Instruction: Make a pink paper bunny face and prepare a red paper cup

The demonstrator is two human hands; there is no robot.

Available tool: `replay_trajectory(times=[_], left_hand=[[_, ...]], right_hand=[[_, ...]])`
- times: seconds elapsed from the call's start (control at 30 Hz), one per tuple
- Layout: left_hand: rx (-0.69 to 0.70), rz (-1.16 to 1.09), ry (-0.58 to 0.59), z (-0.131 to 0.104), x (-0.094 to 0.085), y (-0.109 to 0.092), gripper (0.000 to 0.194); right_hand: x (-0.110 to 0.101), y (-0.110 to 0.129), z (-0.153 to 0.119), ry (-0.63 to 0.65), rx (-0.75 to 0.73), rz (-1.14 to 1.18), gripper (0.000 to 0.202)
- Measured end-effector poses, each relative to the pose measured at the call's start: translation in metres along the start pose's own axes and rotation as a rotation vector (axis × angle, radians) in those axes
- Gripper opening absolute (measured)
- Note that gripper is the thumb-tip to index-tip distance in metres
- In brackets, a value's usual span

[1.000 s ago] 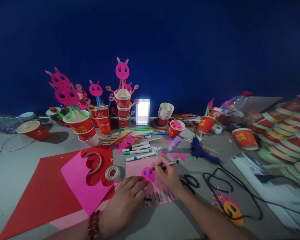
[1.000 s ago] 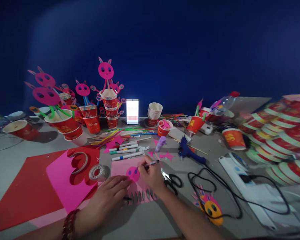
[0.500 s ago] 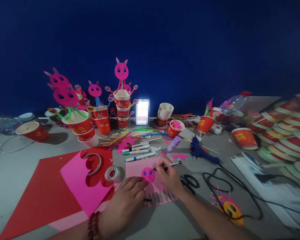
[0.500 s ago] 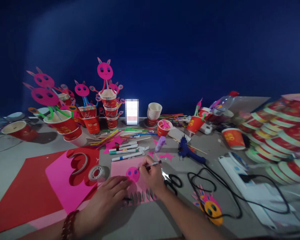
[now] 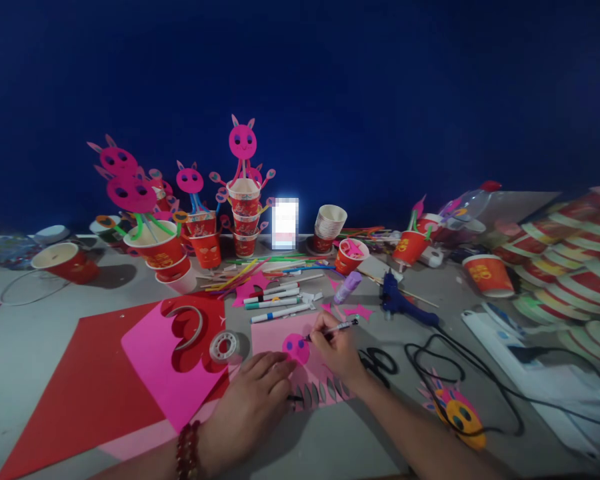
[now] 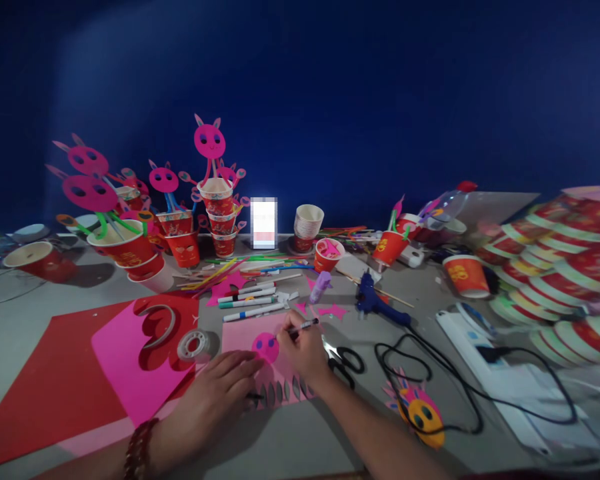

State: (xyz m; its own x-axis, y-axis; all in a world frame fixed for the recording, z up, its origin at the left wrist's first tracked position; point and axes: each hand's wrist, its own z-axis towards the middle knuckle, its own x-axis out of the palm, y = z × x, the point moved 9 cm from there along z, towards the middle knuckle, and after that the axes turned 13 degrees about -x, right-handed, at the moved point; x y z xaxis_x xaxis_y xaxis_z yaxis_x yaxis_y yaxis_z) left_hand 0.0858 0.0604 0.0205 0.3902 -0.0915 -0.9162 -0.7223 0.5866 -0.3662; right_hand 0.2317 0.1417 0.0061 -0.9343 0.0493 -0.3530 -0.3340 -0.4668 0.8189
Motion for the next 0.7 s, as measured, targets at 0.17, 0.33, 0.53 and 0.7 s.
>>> replay_trajectory(times=[0.17, 0.33, 0.53, 0.7], left_hand=[[0.013, -0.014, 0.012, 0.001, -0.002, -0.001, 0.018], [0.011, -0.017, 0.024, 0.001, -0.003, -0.002, 0.019], [0.006, -0.009, 0.027, -0.001, 0.003, 0.000, 0.019], [0.001, -0.017, 0.027, 0.001, -0.001, -0.001, 0.018]], right_hand=[[-0.001, 0.001, 0.001, -0.008, -0.005, -0.015, 0.019], [0.000, 0.001, 0.002, -0.006, -0.013, -0.021, 0.018], [0.000, -0.001, 0.001, -0.005, -0.005, -0.001, 0.017], [-0.002, -0.009, -0.003, -0.064, 0.027, 0.052, 0.018]])
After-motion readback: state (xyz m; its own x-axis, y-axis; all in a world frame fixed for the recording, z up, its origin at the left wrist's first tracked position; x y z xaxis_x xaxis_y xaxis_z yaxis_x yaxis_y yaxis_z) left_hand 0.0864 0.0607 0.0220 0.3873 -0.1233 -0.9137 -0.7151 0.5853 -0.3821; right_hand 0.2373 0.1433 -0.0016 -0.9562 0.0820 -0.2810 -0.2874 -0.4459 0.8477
